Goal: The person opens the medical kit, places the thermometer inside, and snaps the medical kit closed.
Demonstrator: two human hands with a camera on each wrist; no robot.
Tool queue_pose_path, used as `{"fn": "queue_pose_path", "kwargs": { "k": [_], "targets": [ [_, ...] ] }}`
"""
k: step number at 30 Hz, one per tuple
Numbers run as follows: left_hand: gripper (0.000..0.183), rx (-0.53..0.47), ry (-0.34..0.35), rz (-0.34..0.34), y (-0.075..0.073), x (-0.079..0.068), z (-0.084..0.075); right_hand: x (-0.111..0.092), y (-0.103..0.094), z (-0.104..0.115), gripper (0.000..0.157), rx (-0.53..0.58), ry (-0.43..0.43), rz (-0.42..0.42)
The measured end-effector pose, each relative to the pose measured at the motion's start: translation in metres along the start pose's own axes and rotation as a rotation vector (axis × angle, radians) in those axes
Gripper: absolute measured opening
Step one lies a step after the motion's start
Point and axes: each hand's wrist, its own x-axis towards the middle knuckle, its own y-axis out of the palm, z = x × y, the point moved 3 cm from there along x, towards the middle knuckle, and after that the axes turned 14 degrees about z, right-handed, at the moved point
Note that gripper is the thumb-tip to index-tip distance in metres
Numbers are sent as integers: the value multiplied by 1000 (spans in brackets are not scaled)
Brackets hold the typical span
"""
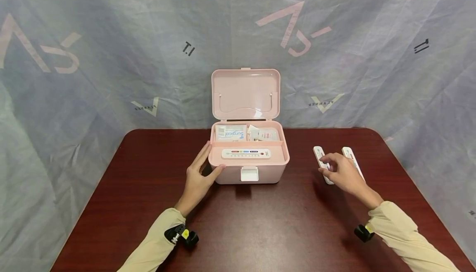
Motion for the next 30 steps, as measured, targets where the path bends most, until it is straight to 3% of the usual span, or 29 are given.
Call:
{"fn": "queue_pose_path", "kwargs": {
  "k": [13, 30],
  "targets": [
    [69, 1, -11, 2, 0, -1, 2, -4, 4, -6, 25, -13, 16, -68],
    [69, 5, 21, -1, 0, 1, 2, -9, 18, -25, 25, -20, 120, -141]
  ]
}}
